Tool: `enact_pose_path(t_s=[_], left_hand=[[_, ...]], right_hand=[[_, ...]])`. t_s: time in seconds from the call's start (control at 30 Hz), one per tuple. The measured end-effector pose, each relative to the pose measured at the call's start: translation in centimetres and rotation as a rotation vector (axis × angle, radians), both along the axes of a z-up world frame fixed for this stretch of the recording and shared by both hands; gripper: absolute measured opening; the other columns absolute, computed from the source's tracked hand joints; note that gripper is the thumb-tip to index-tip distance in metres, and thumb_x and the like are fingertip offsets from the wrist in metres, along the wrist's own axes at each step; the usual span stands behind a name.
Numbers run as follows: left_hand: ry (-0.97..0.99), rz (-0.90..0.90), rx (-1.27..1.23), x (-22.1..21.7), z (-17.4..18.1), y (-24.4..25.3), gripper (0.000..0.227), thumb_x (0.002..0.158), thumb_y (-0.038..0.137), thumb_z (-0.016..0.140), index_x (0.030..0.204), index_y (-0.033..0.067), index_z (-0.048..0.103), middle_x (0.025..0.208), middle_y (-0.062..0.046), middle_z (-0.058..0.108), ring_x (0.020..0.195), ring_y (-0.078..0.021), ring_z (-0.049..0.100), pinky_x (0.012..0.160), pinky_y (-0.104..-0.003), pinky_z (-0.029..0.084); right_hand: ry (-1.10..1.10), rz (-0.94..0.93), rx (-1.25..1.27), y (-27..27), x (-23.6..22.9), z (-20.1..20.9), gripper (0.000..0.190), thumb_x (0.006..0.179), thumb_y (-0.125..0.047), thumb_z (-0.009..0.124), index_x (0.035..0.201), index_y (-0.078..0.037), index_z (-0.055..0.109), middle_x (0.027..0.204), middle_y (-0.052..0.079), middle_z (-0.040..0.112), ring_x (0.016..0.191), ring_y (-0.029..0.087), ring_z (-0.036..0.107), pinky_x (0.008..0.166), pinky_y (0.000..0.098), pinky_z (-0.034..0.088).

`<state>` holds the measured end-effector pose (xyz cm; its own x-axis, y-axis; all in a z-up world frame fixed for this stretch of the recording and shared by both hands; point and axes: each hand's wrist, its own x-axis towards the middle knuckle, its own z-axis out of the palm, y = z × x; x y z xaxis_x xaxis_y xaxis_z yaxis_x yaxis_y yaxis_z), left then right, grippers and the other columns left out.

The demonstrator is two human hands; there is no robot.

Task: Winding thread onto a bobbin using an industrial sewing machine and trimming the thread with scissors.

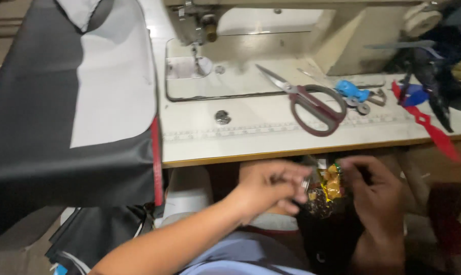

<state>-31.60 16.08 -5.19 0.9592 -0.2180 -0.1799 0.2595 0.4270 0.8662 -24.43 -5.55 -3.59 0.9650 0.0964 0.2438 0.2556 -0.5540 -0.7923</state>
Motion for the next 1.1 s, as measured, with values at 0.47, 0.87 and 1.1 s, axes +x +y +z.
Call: enact_pose_path(t_s=[0.47, 0.87, 1.1], left_hand=[[0.153, 0.261, -0.221, -6.0, 3.1, 7.1, 0.031, 0.093, 0.02, 0.067, 0.119, 0.0039, 0.074, 0.101, -0.011, 0.075, 0.091, -0.0179, 0.072, 0.083, -0.033, 0.06], [0.05, 0.401, -0.374, -5.4, 3.9, 8.3, 0.028, 0.09, 0.02, 0.076, 0.108, -0.0021, 0.076, 0.094, -0.022, 0.075, 0.087, -0.0245, 0.075, 0.067, -0.03, 0.064], [-0.02, 0.559, -0.271, -5.5, 5.1, 9.1, 0.033, 0.085, 0.009, 0.077, 0.112, -0.0096, 0.073, 0.097, -0.023, 0.075, 0.085, -0.0261, 0.075, 0.073, -0.036, 0.067]], right_hand=[[-0.003, 0.505, -0.195, 14.7, -6.7, 9.3, 0.026, 0.099, -0.019, 0.062, 0.122, -0.013, 0.075, 0.074, -0.001, 0.061, 0.061, 0.009, 0.045, 0.062, 0.0221, 0.038], [-0.023, 0.416, -0.315, 13.2, -7.2, 7.7, 0.04, 0.093, -0.016, 0.069, 0.132, -0.019, 0.063, 0.083, -0.002, 0.076, 0.064, 0.01, 0.068, 0.069, 0.0255, 0.051], [-0.036, 0.383, -0.259, 12.1, -6.6, 5.3, 0.023, 0.09, -0.024, 0.075, 0.111, -0.018, 0.072, 0.089, -0.006, 0.08, 0.066, 0.007, 0.067, 0.066, 0.0235, 0.05]])
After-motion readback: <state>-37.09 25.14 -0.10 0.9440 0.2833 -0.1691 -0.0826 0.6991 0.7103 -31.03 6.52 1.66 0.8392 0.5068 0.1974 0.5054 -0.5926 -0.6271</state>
